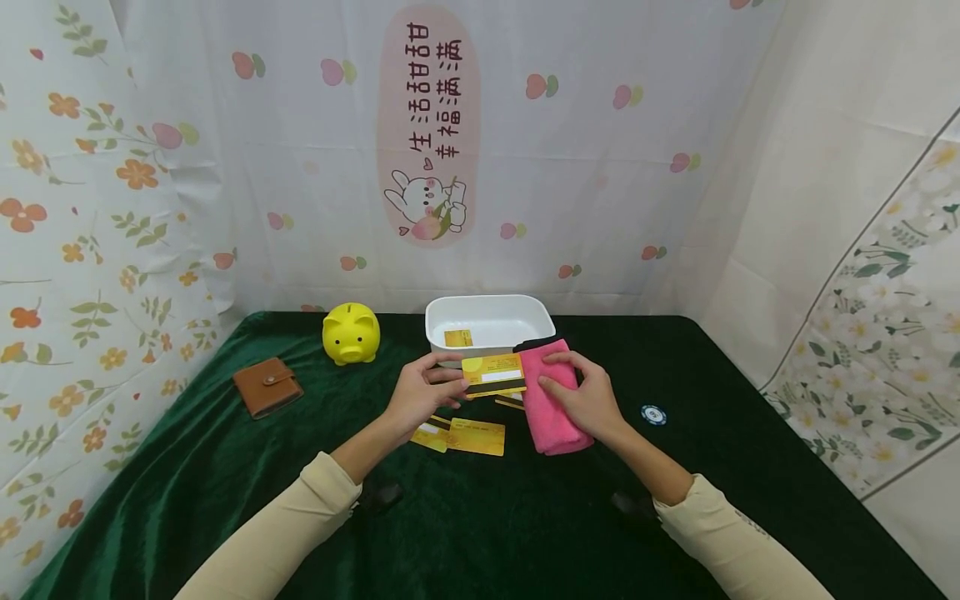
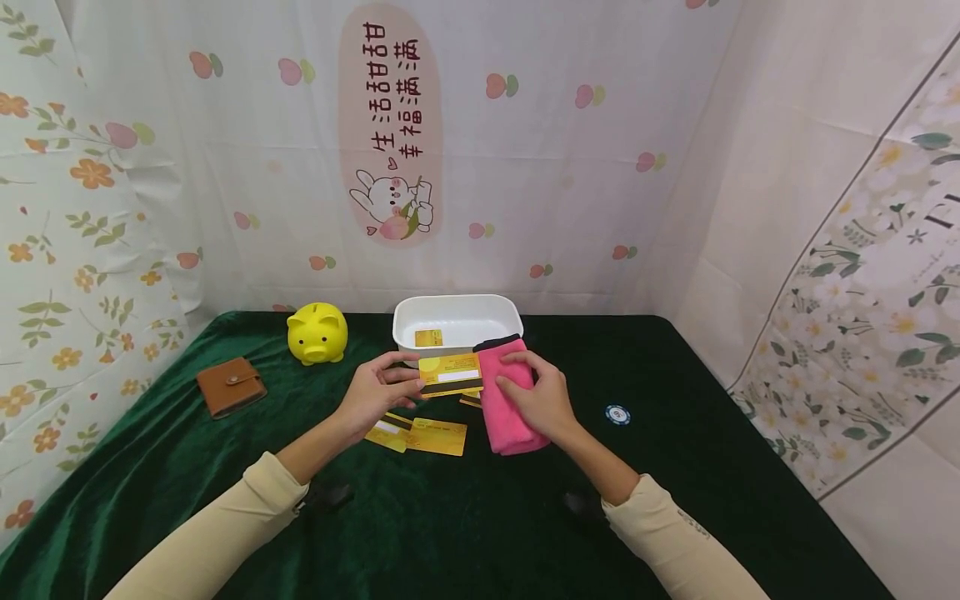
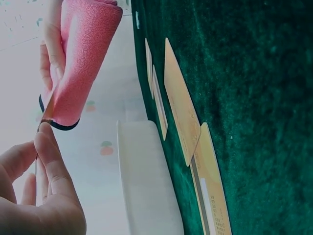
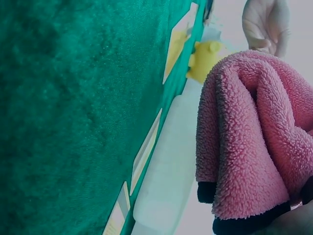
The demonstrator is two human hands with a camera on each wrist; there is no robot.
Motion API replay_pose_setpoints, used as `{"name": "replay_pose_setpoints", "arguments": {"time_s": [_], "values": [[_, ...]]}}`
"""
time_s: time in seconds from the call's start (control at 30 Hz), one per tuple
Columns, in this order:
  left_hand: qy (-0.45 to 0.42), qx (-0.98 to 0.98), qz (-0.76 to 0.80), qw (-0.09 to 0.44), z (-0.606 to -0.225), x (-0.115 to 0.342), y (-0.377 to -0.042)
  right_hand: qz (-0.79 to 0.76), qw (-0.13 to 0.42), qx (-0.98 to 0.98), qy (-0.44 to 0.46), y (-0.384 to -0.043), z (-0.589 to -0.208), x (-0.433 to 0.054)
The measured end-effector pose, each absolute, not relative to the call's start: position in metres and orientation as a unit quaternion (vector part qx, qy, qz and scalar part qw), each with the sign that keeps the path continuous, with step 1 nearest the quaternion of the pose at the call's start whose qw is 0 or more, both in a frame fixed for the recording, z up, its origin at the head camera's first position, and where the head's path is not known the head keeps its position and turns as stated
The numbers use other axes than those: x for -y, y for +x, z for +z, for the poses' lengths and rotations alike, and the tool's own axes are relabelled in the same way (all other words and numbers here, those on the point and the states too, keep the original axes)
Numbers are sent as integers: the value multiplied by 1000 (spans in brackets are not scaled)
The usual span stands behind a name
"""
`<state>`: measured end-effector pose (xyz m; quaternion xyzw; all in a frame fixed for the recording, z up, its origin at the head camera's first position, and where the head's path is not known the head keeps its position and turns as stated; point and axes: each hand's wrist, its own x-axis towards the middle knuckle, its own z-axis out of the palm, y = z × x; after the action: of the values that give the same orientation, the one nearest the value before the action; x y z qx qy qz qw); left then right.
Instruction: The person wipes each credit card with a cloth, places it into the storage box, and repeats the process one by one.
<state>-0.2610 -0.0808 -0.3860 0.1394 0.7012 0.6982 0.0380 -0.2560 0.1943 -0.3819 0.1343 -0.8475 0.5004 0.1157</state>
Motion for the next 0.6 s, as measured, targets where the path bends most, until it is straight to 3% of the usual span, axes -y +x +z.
{"name": "replay_pose_setpoints", "arguments": {"time_s": [0.13, 0.37, 0.6], "values": [[145, -708, 690, 33, -387, 82, -262, 504, 119, 844, 140, -257, -383, -195], [156, -720, 676, 24, -389, 86, -262, 495, 113, 850, 140, -229, -349, -181], [171, -724, 668, 28, -391, 85, -262, 501, 105, 848, 137, -229, -350, -180]]}}
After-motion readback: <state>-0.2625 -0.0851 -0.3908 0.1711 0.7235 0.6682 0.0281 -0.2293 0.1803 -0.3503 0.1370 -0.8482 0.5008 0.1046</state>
